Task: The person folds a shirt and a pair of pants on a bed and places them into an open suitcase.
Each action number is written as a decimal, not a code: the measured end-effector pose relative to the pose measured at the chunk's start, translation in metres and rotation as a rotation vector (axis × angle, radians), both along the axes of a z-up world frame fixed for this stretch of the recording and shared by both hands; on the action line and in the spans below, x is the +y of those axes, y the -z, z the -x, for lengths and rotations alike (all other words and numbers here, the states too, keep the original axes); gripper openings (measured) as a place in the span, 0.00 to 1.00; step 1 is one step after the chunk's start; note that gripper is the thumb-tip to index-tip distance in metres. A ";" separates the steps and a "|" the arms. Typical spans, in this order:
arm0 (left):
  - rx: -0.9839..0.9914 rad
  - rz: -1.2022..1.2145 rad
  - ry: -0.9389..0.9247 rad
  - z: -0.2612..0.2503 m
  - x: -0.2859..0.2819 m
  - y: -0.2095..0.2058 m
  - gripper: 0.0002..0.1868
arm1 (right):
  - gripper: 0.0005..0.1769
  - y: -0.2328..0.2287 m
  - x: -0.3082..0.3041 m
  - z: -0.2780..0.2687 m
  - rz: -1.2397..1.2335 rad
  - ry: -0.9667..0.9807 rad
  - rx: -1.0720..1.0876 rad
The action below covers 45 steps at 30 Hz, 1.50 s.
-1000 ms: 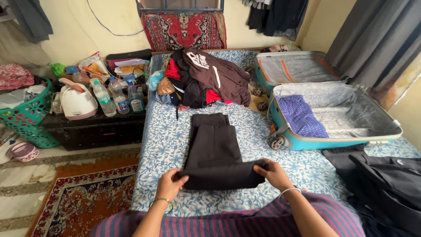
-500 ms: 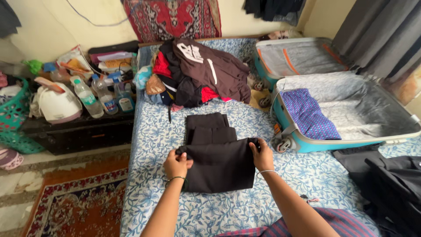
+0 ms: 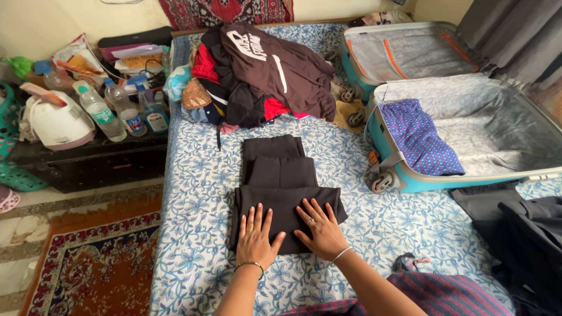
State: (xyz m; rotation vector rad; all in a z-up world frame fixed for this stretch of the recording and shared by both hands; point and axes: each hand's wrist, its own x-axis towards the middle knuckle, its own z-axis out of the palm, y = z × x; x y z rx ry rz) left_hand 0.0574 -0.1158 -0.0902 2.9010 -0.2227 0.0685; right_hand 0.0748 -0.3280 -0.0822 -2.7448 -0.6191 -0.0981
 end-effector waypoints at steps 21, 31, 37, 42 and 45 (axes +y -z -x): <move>0.192 -0.095 0.075 0.034 0.050 -0.006 0.32 | 0.35 -0.012 -0.052 0.019 -0.051 0.023 0.073; 0.422 0.103 0.056 0.038 0.076 -0.070 0.24 | 0.25 -0.080 -0.069 0.034 -0.256 -0.102 0.240; 0.610 0.083 0.166 0.034 0.093 -0.085 0.22 | 0.21 -0.106 -0.075 0.044 -0.310 -0.047 0.504; 0.404 0.364 0.072 0.056 0.103 -0.110 0.21 | 0.21 -0.097 -0.083 0.039 -0.432 0.091 0.677; 0.023 0.623 -0.059 0.066 0.089 -0.101 0.20 | 0.24 -0.064 -0.085 0.030 -0.555 0.177 0.594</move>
